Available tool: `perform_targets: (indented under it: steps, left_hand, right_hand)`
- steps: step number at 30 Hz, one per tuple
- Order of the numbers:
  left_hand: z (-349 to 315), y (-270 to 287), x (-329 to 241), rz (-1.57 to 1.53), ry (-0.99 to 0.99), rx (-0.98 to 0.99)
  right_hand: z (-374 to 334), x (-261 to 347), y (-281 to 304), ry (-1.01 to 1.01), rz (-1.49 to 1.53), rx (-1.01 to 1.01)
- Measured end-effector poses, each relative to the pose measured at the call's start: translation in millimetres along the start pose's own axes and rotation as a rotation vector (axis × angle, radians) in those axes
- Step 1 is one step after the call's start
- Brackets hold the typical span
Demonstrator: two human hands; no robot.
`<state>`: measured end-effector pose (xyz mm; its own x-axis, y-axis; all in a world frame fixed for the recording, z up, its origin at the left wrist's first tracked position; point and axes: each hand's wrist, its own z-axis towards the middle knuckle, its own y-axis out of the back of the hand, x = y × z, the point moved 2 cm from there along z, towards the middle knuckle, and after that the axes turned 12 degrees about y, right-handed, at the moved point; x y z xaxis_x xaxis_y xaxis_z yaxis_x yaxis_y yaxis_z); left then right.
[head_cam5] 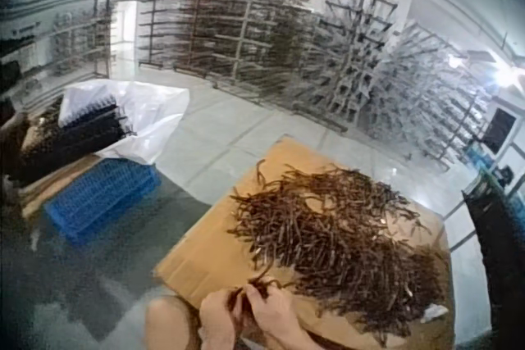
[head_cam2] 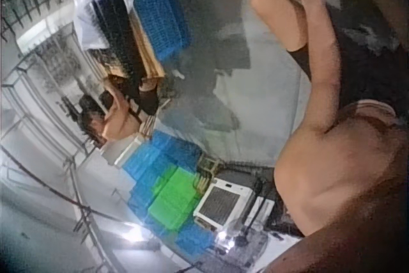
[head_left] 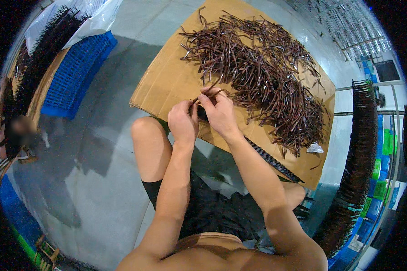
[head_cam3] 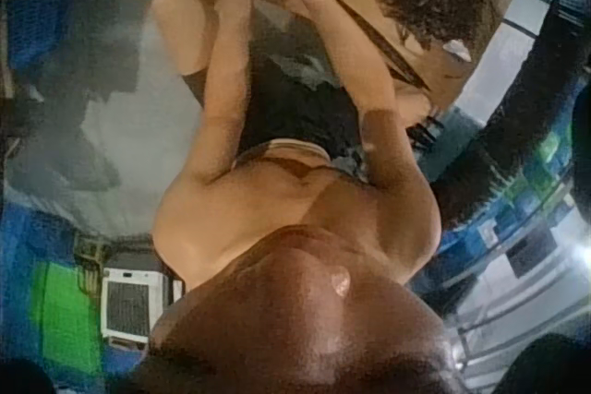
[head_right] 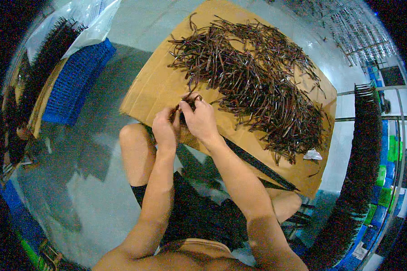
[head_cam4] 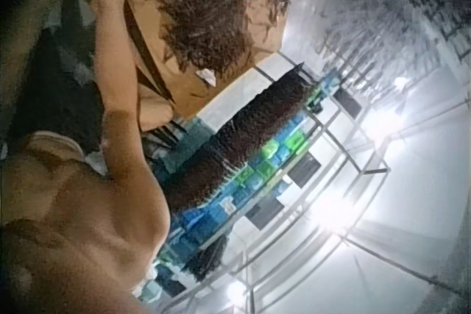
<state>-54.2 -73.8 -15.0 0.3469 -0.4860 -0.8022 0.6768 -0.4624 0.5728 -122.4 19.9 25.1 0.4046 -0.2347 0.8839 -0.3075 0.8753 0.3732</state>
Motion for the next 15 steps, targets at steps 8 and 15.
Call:
perform_targets:
  steps: [8,15]
  left_hand:
    - [-2,3,-3,0.0,0.005,-0.007]
    - [0,-12,0,-0.213,0.05,0.119]
  right_hand:
    - [-6,-1,-2,-0.019,0.031,-0.035]
    - [-5,-3,6,0.136,-0.159,0.057]
